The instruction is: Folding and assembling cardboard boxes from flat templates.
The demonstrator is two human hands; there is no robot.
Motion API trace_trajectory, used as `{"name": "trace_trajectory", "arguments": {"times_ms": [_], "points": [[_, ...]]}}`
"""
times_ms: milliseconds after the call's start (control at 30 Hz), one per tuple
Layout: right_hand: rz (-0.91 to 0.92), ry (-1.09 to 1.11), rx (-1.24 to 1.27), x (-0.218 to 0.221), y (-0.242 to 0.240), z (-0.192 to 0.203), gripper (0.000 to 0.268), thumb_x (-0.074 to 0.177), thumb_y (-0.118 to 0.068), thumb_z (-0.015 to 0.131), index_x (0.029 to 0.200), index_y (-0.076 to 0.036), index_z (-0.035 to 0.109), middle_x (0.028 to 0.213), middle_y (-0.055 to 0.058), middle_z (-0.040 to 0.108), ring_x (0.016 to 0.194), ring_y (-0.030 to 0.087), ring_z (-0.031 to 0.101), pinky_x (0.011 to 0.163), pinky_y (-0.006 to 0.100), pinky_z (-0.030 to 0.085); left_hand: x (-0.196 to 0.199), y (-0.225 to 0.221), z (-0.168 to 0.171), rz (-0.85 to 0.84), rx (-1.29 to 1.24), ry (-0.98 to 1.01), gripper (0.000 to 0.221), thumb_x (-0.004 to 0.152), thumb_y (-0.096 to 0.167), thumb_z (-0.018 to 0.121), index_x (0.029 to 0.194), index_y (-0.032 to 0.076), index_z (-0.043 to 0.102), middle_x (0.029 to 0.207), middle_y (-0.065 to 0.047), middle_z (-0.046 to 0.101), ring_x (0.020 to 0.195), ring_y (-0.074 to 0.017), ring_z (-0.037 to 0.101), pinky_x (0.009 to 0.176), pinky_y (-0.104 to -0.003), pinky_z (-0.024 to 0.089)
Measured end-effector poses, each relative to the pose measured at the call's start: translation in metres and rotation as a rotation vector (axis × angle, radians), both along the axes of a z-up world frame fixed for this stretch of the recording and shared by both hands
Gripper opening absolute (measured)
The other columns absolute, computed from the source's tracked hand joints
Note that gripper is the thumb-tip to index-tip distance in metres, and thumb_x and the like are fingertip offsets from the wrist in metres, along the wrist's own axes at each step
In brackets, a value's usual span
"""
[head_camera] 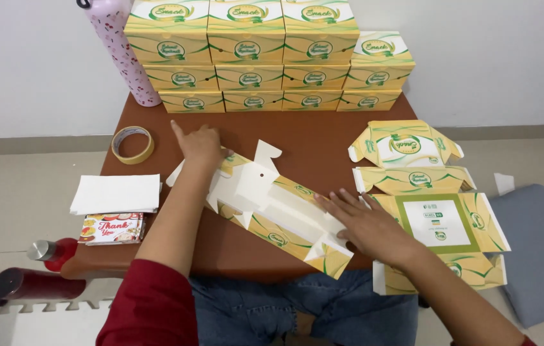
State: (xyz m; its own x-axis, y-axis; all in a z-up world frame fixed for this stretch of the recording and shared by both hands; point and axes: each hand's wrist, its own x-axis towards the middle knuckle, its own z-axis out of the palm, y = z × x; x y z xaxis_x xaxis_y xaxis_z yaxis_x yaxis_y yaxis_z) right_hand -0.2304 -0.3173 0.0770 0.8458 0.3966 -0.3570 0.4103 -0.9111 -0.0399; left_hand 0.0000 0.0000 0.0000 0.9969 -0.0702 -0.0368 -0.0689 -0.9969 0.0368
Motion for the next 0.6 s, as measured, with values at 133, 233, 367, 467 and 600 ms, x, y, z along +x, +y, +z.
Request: {"name": "trace_trajectory", "arguments": {"times_ms": [133,233,367,467,600], "points": [[-0.033,-0.002,0.163,0.008,-0.005,0.023,0.076,0.095,-0.023,0.06,0.161,-0.023,0.023,0.159,0.017,0.036,0.15,0.035,0.028,0.12,0.058,0.019,-0.028,0.021,0.011,0.102,0.128,0.033,0.048,0.087,0.043,0.075,0.122,0.011,0.073,0.123,-0.007,0.073,0.115,-0.0329,0.069,0.112,-0.071,-0.02],[-0.16,-0.028,0.359,-0.003,-0.015,0.038,0.072,0.094,-0.029,0.061,0.159,-0.023,0.031,0.16,0.015,0.038,0.145,0.037,0.037,0.116,0.058,0.027,-0.047,0.032,0.017,0.064,0.089,-0.102,0.04,0.089,0.04,0.075,0.114,0.009,0.076,0.109,-0.01,0.076,0.107,-0.0323,0.071,0.114,-0.069,-0.008],[-0.45,-0.073,0.444,-0.035,-0.024,0.035,0.056,0.096,-0.038,0.056,0.15,-0.023,0.051,0.147,0.009,0.056,0.133,0.028,0.057,0.11,0.051,0.043,-0.11,0.018,0.076,-0.281,-0.137,-0.6,0.019,0.095,0.031,0.071,0.104,0.014,0.07,0.089,-0.002,0.062,0.087,-0.023,0.067,0.092,-0.043,0.043],[-0.491,-0.111,0.504,-0.061,-0.021,0.005,0.048,0.087,-0.042,0.064,0.127,-0.017,0.07,0.129,0.002,0.066,0.117,0.021,0.063,0.093,0.038,0.053,-0.179,-0.016,0.106,-0.614,-0.464,-0.413,0.016,0.09,0.024,0.07,0.1,0.012,0.071,0.09,-0.001,0.07,0.081,-0.0218,0.064,0.087,-0.038,0.044],[-0.431,-0.204,0.57,-0.082,-0.004,-0.032,0.036,0.078,-0.036,0.078,0.103,-0.009,0.08,0.13,0.001,0.066,0.124,0.022,0.054,0.103,0.042,0.044,-0.214,-0.042,0.078,-0.738,-0.446,-0.207,0.026,0.087,0.029,0.07,0.102,0.008,0.074,0.101,-0.006,0.069,0.098,-0.0276,0.062,0.099,-0.041,0.038]]}}
